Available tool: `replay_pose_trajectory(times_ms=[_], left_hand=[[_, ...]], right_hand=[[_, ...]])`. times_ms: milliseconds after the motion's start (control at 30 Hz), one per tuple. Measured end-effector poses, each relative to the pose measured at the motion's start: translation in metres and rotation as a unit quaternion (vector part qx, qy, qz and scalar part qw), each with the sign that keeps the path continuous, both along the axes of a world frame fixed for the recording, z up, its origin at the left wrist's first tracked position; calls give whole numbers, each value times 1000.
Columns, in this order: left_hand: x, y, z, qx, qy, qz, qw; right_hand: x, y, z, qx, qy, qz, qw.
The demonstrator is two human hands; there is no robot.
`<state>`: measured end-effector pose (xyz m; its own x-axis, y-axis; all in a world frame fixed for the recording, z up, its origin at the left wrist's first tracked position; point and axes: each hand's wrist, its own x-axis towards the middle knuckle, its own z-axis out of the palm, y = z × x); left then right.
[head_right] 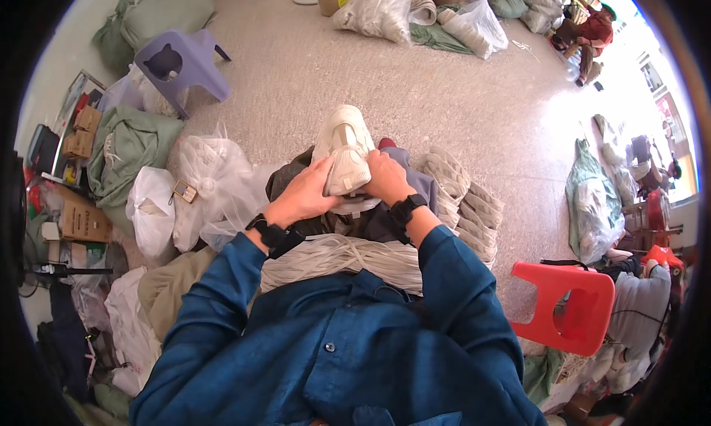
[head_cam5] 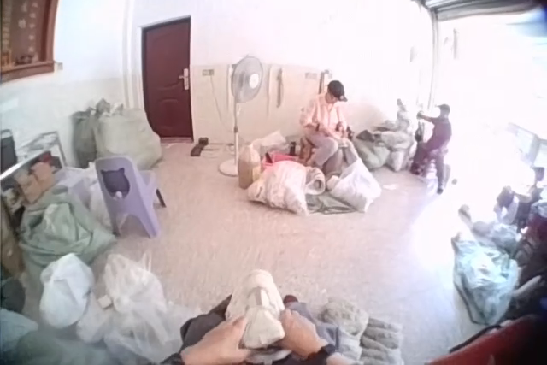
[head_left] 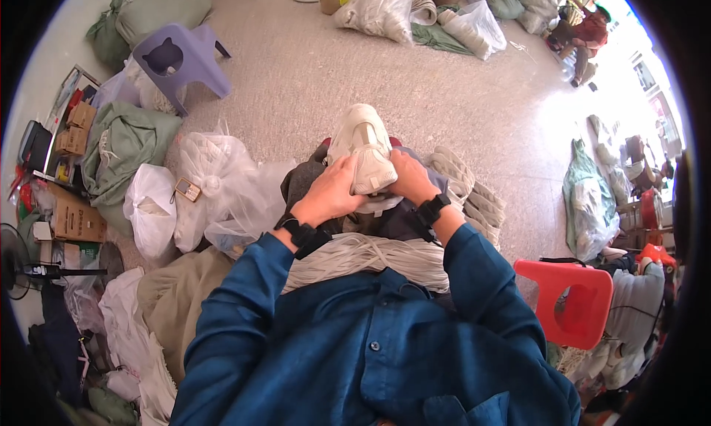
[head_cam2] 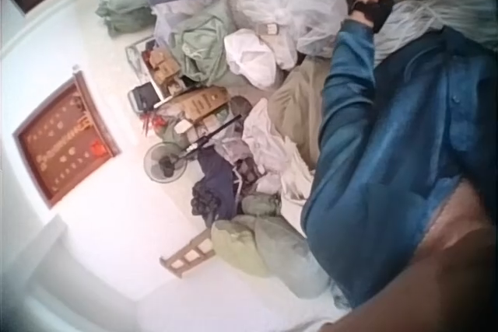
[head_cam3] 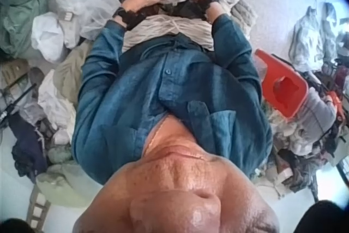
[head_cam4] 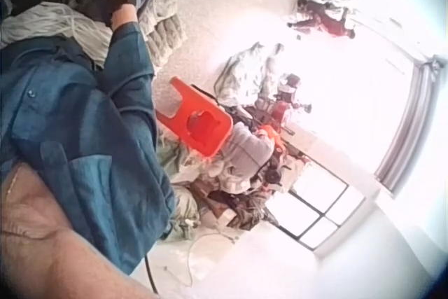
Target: Threading laces through a batch of shoe uppers.
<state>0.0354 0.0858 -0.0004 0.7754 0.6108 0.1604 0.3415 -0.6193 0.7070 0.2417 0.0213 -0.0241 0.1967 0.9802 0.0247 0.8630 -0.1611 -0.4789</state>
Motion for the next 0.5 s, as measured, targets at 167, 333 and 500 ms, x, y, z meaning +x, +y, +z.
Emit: replay_pose_trajectory(times_ms=[167,333,500], left_hand=[[1,29,-18,9,80,41,996],[-21,41,-40,-22,-15,-2,1000],[-15,22,-55,150,59,9,987]], right_hand=[[-14,-23,21,-11,-3,17,1000],[-22,-31,10,62,31,52,996],[-36,-29,13,14,-46,56,997]])
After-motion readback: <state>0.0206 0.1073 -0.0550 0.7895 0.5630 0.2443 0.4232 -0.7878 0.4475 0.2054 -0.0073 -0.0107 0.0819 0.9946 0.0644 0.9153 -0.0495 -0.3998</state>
